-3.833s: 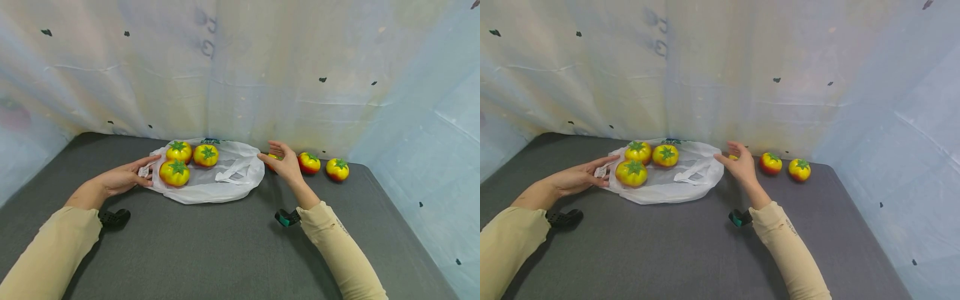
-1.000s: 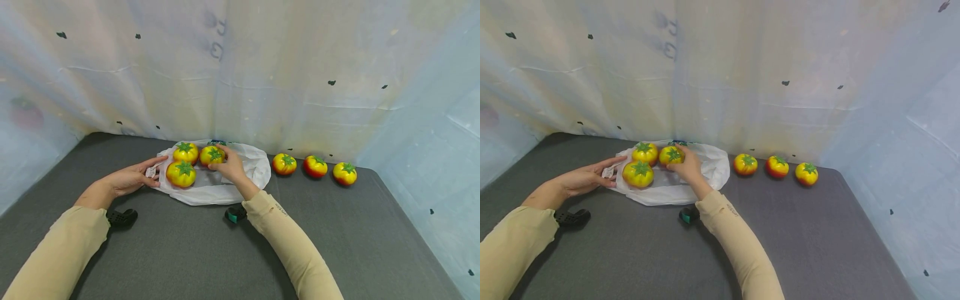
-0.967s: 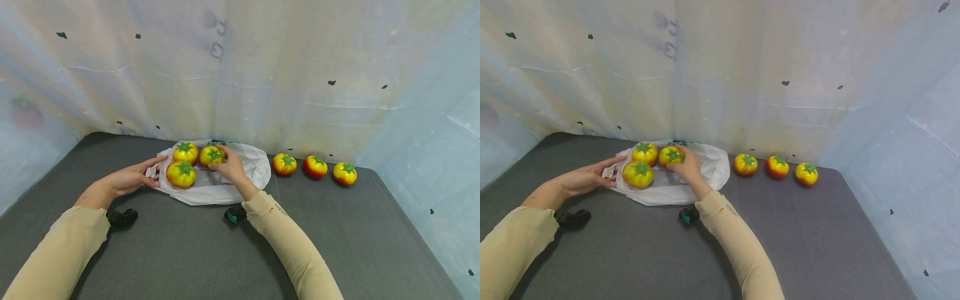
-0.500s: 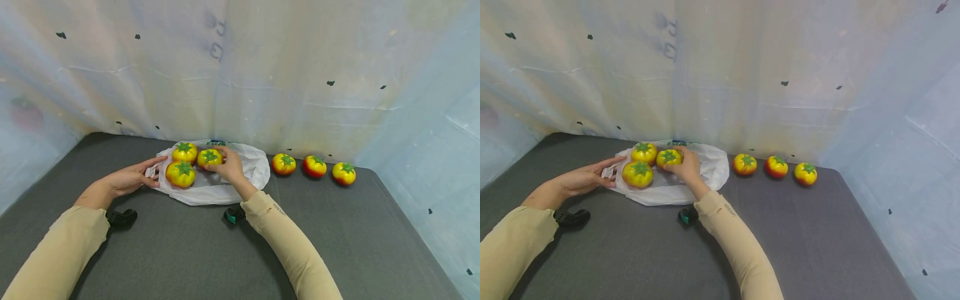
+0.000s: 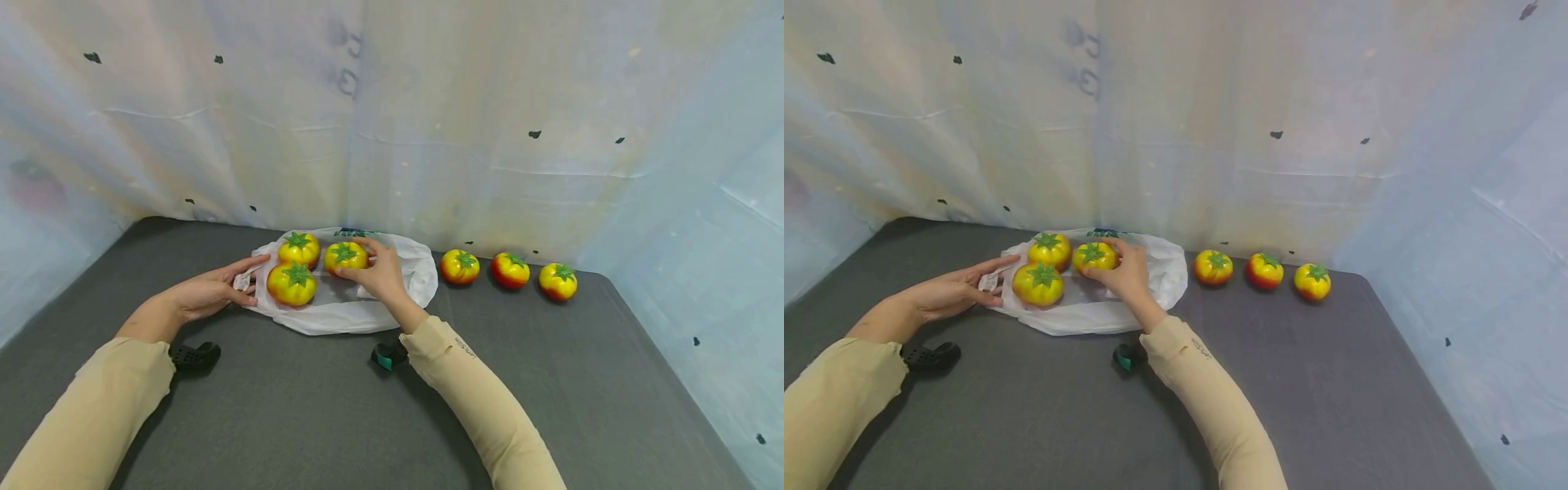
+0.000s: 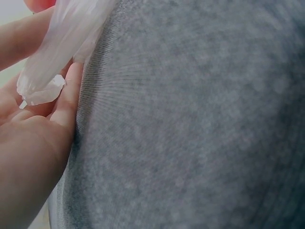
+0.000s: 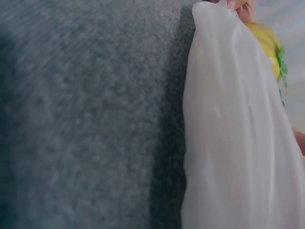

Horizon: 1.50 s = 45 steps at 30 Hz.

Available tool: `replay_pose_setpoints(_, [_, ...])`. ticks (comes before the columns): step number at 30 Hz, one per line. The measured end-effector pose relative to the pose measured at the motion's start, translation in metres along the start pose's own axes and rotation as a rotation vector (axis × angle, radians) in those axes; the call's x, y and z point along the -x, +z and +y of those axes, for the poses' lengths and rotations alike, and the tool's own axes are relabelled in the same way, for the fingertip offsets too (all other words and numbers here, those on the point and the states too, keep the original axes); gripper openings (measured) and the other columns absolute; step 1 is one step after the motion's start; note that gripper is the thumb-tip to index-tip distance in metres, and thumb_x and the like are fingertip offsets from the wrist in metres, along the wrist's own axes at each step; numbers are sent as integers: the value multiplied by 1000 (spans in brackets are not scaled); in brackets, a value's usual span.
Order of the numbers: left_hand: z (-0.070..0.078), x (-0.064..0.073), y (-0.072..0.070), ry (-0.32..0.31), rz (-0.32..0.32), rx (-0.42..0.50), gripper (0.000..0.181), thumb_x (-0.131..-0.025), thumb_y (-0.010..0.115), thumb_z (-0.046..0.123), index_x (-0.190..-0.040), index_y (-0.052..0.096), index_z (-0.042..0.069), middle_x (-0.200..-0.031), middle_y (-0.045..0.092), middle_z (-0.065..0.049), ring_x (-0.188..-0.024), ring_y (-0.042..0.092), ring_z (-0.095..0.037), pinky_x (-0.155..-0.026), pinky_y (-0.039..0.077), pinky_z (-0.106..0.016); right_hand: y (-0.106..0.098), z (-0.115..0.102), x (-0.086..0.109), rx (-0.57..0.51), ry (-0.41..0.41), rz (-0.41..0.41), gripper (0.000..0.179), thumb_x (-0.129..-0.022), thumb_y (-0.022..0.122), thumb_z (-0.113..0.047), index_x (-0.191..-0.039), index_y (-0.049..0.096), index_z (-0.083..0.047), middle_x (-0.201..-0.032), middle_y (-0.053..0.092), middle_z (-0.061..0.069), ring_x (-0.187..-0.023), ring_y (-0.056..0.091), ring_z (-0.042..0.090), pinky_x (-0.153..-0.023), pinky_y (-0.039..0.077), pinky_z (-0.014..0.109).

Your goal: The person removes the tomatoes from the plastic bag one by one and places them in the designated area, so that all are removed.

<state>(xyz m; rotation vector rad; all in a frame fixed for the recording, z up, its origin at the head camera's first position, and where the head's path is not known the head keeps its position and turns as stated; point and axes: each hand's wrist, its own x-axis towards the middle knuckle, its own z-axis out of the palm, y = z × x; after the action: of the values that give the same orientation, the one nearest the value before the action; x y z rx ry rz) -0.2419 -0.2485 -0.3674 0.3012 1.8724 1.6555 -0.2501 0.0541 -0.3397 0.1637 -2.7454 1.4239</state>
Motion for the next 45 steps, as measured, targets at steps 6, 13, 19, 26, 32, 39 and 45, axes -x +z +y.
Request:
replay_pose_setpoints(6, [-1, 1, -1, 0, 0, 15, 91, -89, 61, -1, -156, 4, 22, -151, -40, -8, -138, -27, -36, -107, -13, -67, -7, 3, 6, -18, -24, -9, 61, -76, 81, -30, -132, 58, -23, -128, 46, 15, -105, 52, 28, -84, 48, 37])
replay_pose_setpoints(13, [0, 5, -2, 0, 7, 24, 90, -89, 60, -2, -156, 5, 23, -150, -41, -8, -138, -27, -36, -106, -14, -68, -14, 4, 11, -23, -34, -12, 62, -76, 81, -31, -133, 57, -22, -126, 47, 14, -105, 53, 31, -83, 48, 36])
replay_pose_setpoints(19, [-1, 4, -2, -3, 7, 15, 91, -88, 61, -1, -156, 4, 22, -150, -41, -8, -137, -31, -37, -104, -16, -69, -19, 5, 13, 13, -49, -17, 63, -75, 81, -31, -133, 57, -22, -123, 48, 14, -104, 54, 29, -84, 47, 38])
replay_pose_setpoints(26, [2, 3, -1, -10, 3, 2, 92, -89, 61, 1, -156, 2, 20, -150, -41, -8, -137, -33, -37, -103, -17, -70, -32, 3, 19, 11, -62, -36, 63, -75, 81, -32, -133, 57, -21, -125, 47, 14, -109, 53, 34, -84, 47, 40])
replay_pose_setpoints(32, [3, 2, -1, -25, 9, -13, 93, -89, 62, 2, -155, 1, 21, -149, -42, -8, -136, -36, -37, -101, -17, -72, -44, 4, 24, 31, -78, -35, 60, -76, 80, -32, -131, 58, -22, -124, 49, 13, -109, 54, 35, -83, 48, 40])
replay_pose_setpoints(39, [3, 1, -2, -22, 9, -2, 92, -89, 62, 1, -156, 2, 22, -150, -41, -7, -138, -33, -37, -103, -15, -70, -58, 5, 30, 93, -97, -5, 58, -77, 80, -36, -130, 59, -26, -121, 50, 11, -107, 55, 32, -82, 49, 39])
replay_pose_setpoints(45, [2, 1, -3, -16, 8, -1, 92, -88, 62, -1, -156, 3, 22, -150, -41, -8, -138, -31, -37, -104, -15, -70, -69, 10, 34, 92, -109, -6, 59, -76, 80, -36, -130, 58, -26, -118, 49, 10, -109, 54, 35, -82, 48, 40])
